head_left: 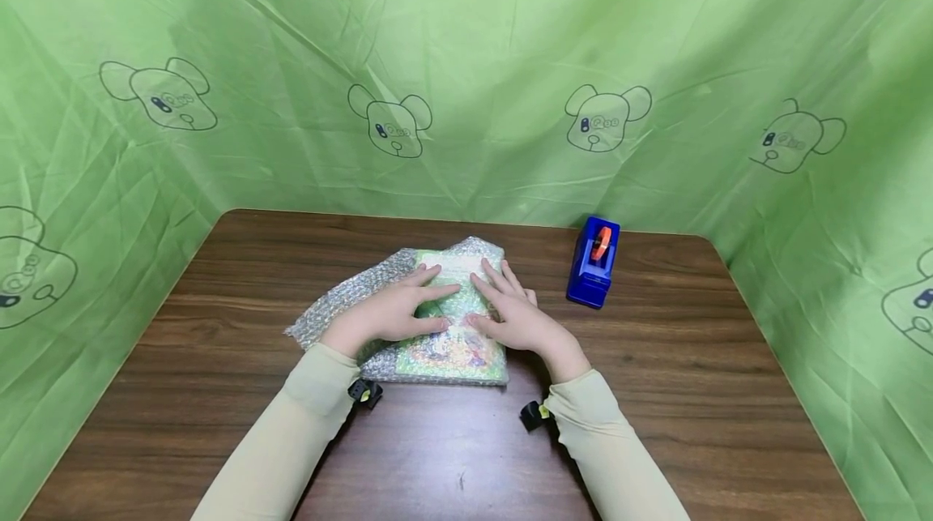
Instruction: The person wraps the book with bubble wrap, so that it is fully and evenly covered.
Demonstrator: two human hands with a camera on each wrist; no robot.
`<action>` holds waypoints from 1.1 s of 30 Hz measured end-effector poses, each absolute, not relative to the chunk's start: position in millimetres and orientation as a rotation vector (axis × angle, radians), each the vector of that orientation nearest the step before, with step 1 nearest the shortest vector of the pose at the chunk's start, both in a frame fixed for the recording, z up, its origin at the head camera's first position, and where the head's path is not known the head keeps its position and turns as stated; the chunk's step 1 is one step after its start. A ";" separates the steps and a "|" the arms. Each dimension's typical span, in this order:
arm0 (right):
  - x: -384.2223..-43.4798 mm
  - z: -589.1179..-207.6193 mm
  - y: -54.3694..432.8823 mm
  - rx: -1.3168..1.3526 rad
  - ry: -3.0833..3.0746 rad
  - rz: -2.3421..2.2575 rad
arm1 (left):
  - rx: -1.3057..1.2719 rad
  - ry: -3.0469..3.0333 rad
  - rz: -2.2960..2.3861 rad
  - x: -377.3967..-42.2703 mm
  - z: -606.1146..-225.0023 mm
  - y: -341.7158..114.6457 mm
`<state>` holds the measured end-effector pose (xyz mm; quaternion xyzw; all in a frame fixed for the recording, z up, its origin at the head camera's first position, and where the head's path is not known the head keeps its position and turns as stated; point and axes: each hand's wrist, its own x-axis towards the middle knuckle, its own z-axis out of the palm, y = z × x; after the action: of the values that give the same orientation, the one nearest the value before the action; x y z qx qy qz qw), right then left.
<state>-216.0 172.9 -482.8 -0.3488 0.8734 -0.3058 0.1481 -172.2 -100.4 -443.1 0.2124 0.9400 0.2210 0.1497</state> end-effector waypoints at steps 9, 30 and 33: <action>-218.1 -478.7 182.8 -1.042 2.429 -0.910 | 0.585 2.651 0.636 -171.2 -441.8 -100.9; -211.5 -481.8 185.7 -1.108 2.449 -0.823 | 0.606 2.619 0.680 -173.4 -446.0 -105.9; -211.4 -482.0 184.9 -1.101 2.449 -0.817 | 0.607 2.620 0.689 -173.1 -446.4 -107.2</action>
<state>-211.4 184.9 -482.0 -0.3866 0.8604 -0.2871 0.1666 -173.1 -107.2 -446.4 0.2149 0.9280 0.2440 0.1818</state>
